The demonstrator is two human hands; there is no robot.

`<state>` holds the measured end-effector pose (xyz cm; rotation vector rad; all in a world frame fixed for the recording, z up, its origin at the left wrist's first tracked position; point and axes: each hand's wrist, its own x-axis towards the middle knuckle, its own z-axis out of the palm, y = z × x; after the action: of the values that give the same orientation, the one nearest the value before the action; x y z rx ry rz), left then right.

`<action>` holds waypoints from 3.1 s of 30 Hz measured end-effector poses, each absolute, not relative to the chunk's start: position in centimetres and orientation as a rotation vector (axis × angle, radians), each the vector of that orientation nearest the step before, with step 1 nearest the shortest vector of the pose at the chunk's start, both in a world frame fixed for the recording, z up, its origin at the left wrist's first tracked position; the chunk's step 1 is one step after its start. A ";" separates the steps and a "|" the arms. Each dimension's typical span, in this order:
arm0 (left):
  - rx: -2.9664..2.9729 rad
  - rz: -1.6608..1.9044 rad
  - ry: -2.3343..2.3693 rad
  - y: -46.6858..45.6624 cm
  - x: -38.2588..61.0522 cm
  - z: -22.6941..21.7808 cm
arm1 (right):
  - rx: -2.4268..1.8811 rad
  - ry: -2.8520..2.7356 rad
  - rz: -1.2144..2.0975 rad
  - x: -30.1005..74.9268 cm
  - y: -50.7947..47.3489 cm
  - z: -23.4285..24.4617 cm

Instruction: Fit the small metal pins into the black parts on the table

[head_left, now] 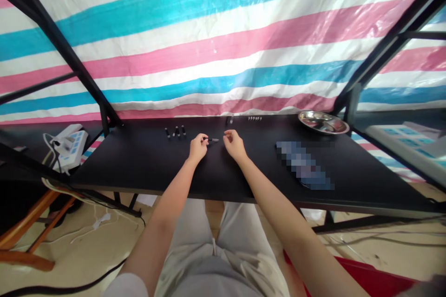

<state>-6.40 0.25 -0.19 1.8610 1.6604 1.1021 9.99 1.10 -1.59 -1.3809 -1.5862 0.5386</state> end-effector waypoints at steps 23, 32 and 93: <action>1.936 1.258 1.547 -1.0 -6.6 -0.9 | -1.296 -1.913 0.097 10.4 0.6 -1.0; 1.988 1.228 1.386 -1.6 -6.2 -0.4 | -0.970 -2.046 0.328 9.0 0.0 -0.8; 2.267 0.875 1.606 -2.6 -6.5 1.2 | -1.842 -1.695 0.367 12.9 11.5 -2.0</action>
<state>-6.51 -2.56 1.20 2.2674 1.6063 0.8754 12.92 11.52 -1.99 -1.8416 -1.6946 0.3669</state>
